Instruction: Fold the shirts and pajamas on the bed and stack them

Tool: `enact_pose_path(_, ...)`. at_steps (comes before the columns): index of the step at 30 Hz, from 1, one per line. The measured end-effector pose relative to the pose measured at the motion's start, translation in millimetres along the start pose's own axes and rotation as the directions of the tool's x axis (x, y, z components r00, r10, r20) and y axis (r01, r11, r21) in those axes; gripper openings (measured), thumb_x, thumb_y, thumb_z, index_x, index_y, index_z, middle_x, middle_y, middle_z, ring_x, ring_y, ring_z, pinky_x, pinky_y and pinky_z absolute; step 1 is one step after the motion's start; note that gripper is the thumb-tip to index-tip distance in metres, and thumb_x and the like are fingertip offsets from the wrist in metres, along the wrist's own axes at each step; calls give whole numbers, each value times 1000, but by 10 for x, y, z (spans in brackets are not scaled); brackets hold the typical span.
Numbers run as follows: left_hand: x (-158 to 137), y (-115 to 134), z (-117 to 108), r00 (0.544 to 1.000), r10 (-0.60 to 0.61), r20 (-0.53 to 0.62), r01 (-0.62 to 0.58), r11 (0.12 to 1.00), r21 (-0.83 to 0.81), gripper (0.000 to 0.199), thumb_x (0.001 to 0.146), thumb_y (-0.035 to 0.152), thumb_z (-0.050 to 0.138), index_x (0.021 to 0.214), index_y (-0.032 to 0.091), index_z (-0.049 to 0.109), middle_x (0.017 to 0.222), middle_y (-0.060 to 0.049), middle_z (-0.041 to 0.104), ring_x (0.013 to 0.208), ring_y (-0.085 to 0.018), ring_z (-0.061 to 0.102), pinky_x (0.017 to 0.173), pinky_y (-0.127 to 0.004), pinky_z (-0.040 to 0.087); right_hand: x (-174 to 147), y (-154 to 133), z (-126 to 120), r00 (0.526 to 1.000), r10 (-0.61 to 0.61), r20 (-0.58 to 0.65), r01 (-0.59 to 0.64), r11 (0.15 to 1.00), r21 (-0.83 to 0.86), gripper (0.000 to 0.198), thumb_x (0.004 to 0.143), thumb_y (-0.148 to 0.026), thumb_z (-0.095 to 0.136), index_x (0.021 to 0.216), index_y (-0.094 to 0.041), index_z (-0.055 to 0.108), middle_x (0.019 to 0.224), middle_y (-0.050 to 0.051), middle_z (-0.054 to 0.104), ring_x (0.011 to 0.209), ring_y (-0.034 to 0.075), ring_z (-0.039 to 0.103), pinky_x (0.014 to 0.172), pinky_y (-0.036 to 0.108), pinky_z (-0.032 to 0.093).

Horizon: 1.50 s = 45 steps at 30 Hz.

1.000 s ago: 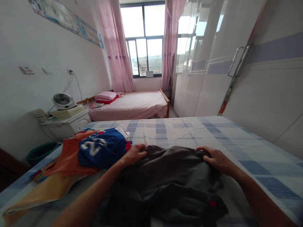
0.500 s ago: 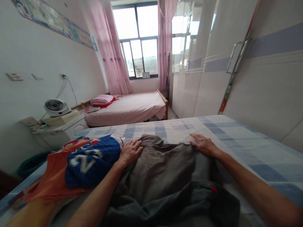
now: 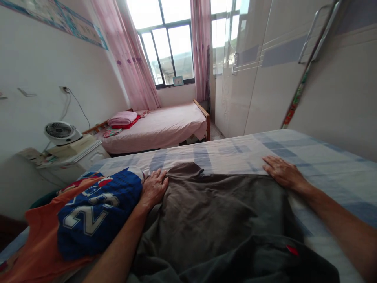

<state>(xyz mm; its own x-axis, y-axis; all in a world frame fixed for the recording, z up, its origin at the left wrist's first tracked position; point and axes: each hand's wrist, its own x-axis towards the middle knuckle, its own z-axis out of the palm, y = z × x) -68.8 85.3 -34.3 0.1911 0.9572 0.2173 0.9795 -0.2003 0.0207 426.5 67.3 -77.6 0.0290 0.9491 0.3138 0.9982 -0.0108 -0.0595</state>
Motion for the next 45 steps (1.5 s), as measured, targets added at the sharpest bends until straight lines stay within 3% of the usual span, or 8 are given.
enact_pose_path(17, -9, 1, -105, 989, 12, -147, -58, 948, -313, 26, 86, 24, 39, 97, 18, 63, 104, -9, 68, 100, -23, 62, 88, -33, 46, 2, -8, -58, 1000, 10, -3, -9, 997, 73, 56, 85, -44, 29, 122, -13, 58, 131, 13, 56, 127, 28, 45, 108, 44, 31)
enact_pose_path(23, -66, 65, -153, 984, -76, -161, -3, 897, -443, 29, 86, 25, 39, 106, 17, 59, 94, -8, 70, 91, -22, 66, 84, -33, 48, -71, -294, -453, 973, -137, 184, 94, 970, 224, 49, 79, -49, 38, 107, -18, 65, 123, 13, 61, 120, 29, 51, 101, 42, 39)
enact_pose_path(28, -154, 132, -180, 993, 3, -114, -63, 846, -530, 42, 84, 24, 46, 124, 21, 56, 110, -6, 70, 102, -22, 64, 91, -34, 47, -318, -586, -828, 960, -180, 215, 110, 947, 303, 18, 73, -37, 48, 75, -24, 60, 84, 5, 68, 76, 22, 63, 70, 33, 48)
enact_pose_path(32, -136, 171, -380, 974, -43, -223, -120, 738, -664, 39, 85, 26, 44, 119, 21, 62, 120, -3, 65, 114, -20, 58, 100, -33, 43, -293, -573, -1131, 936, -209, 284, 108, 937, 333, 20, 76, -36, 43, 67, -25, 56, 66, 2, 65, 62, 19, 59, 59, 30, 43)
enact_pose_path(36, 123, 133, -676, 891, -295, -346, -83, 642, -762, 39, 85, 28, 46, 120, 19, 61, 111, -4, 69, 103, -22, 63, 94, -34, 47, 116, -573, -1351, 1000, -16, -22, 21, 968, 252, 27, 81, -39, 37, 82, -23, 58, 74, 6, 67, 68, 23, 62, 66, 36, 45)
enact_pose_path(39, 294, 110, -778, 834, -411, -368, 6, 674, -739, 48, 84, 24, 45, 130, 12, 51, 113, -11, 66, 102, -24, 62, 92, -38, 47, 370, -700, -1346, 971, 93, -219, -45, 975, 219, 34, 83, -38, 36, 99, -19, 59, 93, 13, 67, 85, 29, 63, 76, 39, 46)
enact_pose_path(42, 117, 147, -787, 854, -296, -428, 9, 831, -556, 50, 82, 22, 48, 131, 11, 49, 129, -16, 55, 123, -28, 48, 105, -44, 36, 269, -860, -1253, 967, 33, -254, 25, 975, 221, 46, 84, -38, 38, 119, -13, 51, 118, 18, 59, 108, 32, 57, 88, 42, 45)
enact_pose_path(45, -472, 198, -792, 942, 7, -336, -169, 873, -457, 39, 88, 31, 45, 123, 18, 57, 134, -11, 51, 127, -25, 44, 109, -40, 33, -201, -931, -1158, 978, -120, -171, 165, 946, 278, 44, 86, -42, 39, 121, -18, 53, 125, 13, 56, 116, 29, 53, 97, 42, 42)
